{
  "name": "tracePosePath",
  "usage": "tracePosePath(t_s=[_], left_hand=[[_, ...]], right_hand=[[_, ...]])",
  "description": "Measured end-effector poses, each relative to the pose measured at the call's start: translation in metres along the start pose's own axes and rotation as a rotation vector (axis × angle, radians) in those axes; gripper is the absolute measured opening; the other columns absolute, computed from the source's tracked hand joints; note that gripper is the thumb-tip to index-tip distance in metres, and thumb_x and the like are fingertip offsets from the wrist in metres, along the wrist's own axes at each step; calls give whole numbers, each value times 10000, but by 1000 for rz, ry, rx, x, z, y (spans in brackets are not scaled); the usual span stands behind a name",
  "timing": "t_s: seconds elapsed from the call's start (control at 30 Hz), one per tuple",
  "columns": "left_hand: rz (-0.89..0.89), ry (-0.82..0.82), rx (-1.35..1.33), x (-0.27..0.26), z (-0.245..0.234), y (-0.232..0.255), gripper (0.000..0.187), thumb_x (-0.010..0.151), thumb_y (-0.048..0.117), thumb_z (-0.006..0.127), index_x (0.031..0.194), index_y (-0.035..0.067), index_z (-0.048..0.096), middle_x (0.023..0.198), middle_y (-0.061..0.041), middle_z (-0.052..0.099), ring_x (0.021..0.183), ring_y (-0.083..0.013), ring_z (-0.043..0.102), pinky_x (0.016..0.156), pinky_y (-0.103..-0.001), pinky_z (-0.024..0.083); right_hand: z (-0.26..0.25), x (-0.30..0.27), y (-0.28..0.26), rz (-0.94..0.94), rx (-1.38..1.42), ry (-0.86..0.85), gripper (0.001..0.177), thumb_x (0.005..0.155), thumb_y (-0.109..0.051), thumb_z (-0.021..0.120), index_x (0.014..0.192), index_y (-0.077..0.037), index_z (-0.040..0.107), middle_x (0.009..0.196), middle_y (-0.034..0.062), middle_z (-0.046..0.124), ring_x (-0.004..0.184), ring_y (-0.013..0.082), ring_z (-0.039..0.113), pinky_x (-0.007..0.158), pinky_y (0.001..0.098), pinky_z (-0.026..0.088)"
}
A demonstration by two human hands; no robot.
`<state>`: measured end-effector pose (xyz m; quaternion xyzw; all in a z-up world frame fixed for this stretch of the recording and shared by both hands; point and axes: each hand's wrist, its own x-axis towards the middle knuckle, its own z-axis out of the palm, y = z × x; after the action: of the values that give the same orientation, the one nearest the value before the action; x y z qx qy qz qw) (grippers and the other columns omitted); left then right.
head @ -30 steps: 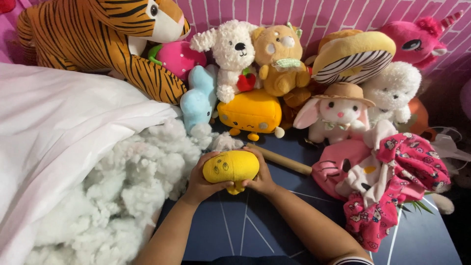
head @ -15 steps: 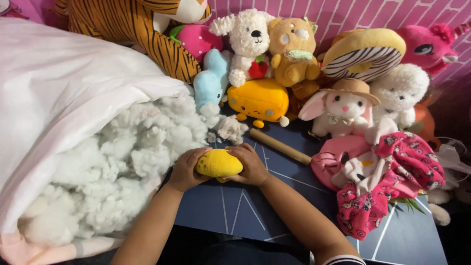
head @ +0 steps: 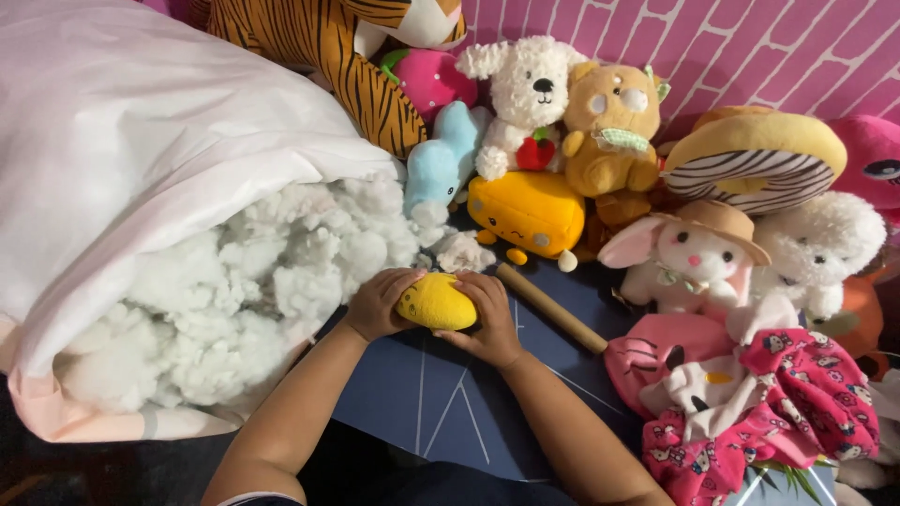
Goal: Stuffing a small yellow plush toy with white fiberfill using a wooden stick.
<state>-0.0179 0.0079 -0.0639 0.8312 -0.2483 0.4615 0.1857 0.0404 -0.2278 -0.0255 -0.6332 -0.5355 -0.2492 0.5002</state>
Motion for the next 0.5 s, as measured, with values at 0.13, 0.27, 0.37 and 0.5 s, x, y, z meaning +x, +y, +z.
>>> tracePosePath(t_s=[0.13,0.27,0.37,0.5], left_hand=[[18,-20,-11,1,-2,0,761,774,427,840,1381,64,559,1308,-118,663,1115,-310,682,936,-435,571],[34,-18,-22,-4,-3,-2,779,776,436,839,1404,73,555,1336,-109,653,1135,-299,676,948,-433,567],[48,-24,-28,-7,-5,-2,768,783,436,839,1396,70,557,1336,-113,652,1134,-296,678,952,-436,567],[52,-22,-65,-15,-6,-7,793,759,439,861,1383,68,539,1346,-106,641,1150,-289,667,972,-439,561]], right_hand=[[1,-1,9,12,-7,-34,808,711,-409,945,1349,-60,593,1306,181,649,1168,382,641,1018,603,422],[5,-4,10,-4,0,-15,799,722,-440,932,1341,-58,604,1296,182,664,1143,376,658,1009,596,431],[7,-6,7,-21,-32,-8,781,749,-470,904,1340,-53,608,1287,186,668,1129,376,664,1009,593,438],[12,-5,0,-59,-90,-20,799,737,-450,922,1348,-47,601,1261,203,665,1125,385,666,1012,596,441]])
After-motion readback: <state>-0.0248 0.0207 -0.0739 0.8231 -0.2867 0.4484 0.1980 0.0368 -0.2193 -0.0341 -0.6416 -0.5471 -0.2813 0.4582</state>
